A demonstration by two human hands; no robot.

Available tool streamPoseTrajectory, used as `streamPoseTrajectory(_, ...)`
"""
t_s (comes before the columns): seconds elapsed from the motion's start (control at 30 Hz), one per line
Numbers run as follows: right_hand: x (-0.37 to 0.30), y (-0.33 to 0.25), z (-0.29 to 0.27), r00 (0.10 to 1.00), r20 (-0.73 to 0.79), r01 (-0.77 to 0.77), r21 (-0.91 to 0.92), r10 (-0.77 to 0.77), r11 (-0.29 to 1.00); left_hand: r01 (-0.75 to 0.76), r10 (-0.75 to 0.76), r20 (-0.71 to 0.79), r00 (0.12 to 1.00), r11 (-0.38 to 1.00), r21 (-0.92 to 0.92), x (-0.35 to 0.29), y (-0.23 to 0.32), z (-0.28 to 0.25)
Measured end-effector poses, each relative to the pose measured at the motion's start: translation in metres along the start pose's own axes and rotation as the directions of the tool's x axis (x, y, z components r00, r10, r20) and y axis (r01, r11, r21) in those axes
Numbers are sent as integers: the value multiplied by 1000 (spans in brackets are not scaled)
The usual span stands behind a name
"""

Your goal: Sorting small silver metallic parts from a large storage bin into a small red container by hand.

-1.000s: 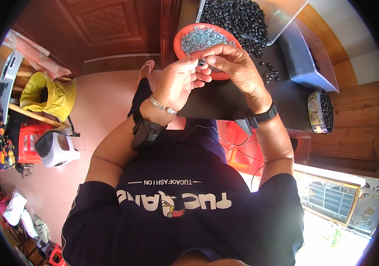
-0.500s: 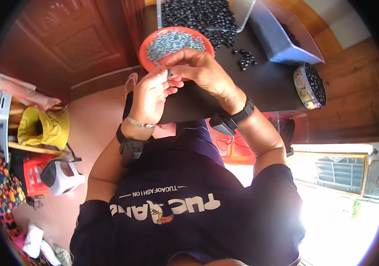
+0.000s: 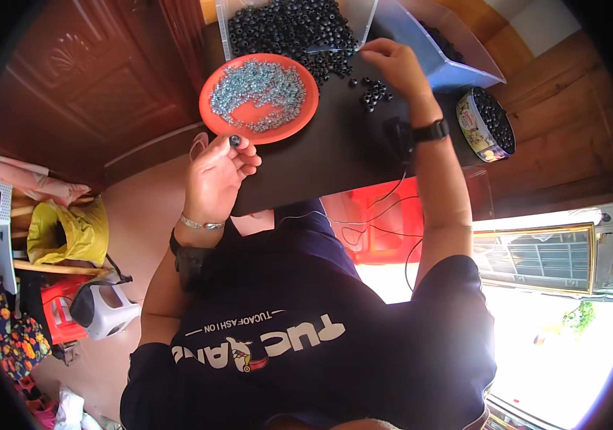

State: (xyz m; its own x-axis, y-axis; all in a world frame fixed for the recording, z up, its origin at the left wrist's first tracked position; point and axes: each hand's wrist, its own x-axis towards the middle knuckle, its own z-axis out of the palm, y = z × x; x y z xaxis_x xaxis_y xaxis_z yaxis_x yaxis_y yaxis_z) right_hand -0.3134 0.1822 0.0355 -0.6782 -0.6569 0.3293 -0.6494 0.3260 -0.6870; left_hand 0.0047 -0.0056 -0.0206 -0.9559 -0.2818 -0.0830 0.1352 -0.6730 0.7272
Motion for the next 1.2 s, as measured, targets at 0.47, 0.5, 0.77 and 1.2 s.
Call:
streamPoseTrajectory(0.47, 11, 69, -8, 958, 162, -129, -497, 238, 858, -14, 14, 16, 1000, 999, -37, 2, -6, -9)
streamPoseTrajectory(0.5, 12, 70, -6, 958, 162, -128, -496, 236, 859, -13, 14, 19, 1000, 999, -38, 2, -6, -9)
streamPoseTrajectory(0.77, 13, 63, -1, 964, 217, -156, 2, 152, 988, -25, 27, 38, 999, 998, -56, 2, -5, -8)
streamPoseTrajectory(1.2, 7, 31, 0, 984, 138, -41, -445, 114, 895, -10, 10, 4, 1000, 997, -83, 0, -6, -9)
